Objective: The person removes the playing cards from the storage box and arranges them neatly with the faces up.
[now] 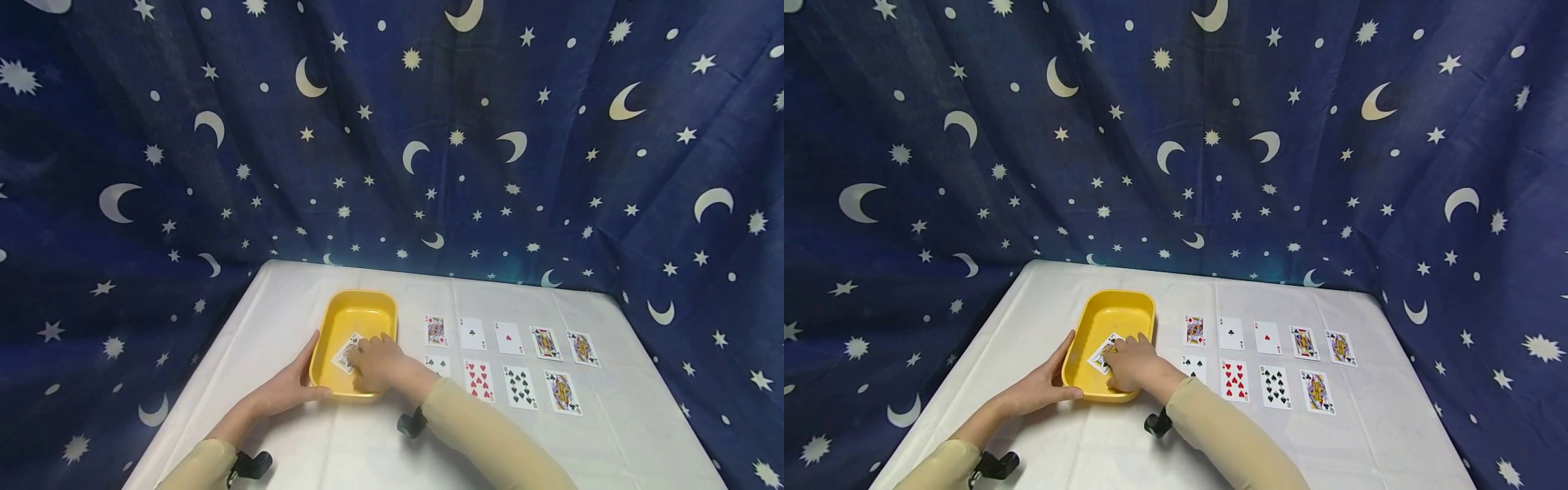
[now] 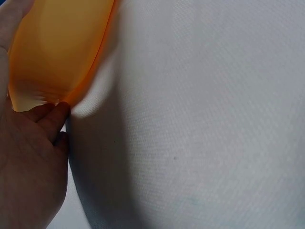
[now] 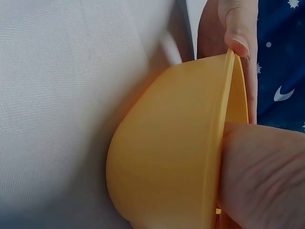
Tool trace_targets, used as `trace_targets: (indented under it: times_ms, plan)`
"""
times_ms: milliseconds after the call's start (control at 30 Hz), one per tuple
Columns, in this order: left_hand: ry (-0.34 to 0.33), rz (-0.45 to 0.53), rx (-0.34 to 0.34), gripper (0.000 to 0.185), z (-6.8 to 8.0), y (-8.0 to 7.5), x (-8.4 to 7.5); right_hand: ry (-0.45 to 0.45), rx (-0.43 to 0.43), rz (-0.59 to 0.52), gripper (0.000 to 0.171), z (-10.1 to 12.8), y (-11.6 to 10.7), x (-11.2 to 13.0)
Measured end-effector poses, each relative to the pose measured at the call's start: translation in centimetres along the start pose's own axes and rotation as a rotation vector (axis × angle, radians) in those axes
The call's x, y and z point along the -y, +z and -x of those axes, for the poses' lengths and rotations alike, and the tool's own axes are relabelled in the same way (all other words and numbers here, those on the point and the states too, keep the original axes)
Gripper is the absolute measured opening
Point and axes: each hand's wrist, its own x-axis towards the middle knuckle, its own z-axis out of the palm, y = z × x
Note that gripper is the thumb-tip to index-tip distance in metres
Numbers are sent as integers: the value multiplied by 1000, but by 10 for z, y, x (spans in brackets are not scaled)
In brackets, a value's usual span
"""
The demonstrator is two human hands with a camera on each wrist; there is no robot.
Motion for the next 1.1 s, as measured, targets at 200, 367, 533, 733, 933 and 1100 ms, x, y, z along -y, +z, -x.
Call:
trace_targets:
  times_ms: [200, 367, 533, 733, 933, 1100]
  plan:
    - [0, -2, -1, 124, -1, 0, 1, 9, 42, 63, 60, 1, 0, 1]
    - [-5, 4, -1, 123, 0, 0, 0, -18, 48, 114, 50, 0, 0, 0]
    - [-1, -7, -8, 123, 0, 0, 1, 48, -70, 34, 53, -7, 1, -6]
    - [-10, -20, -8, 123, -1, 1, 3, 154, -61, -31, 87, -13, -5, -9]
    - [-9, -21, -10, 123, -1, 2, 4, 180, -30, -42, 84, -17, -7, -11]
    - [-5, -16, -12, 123, -1, 1, 5, 168, -37, -51, 72, -23, -4, -14]
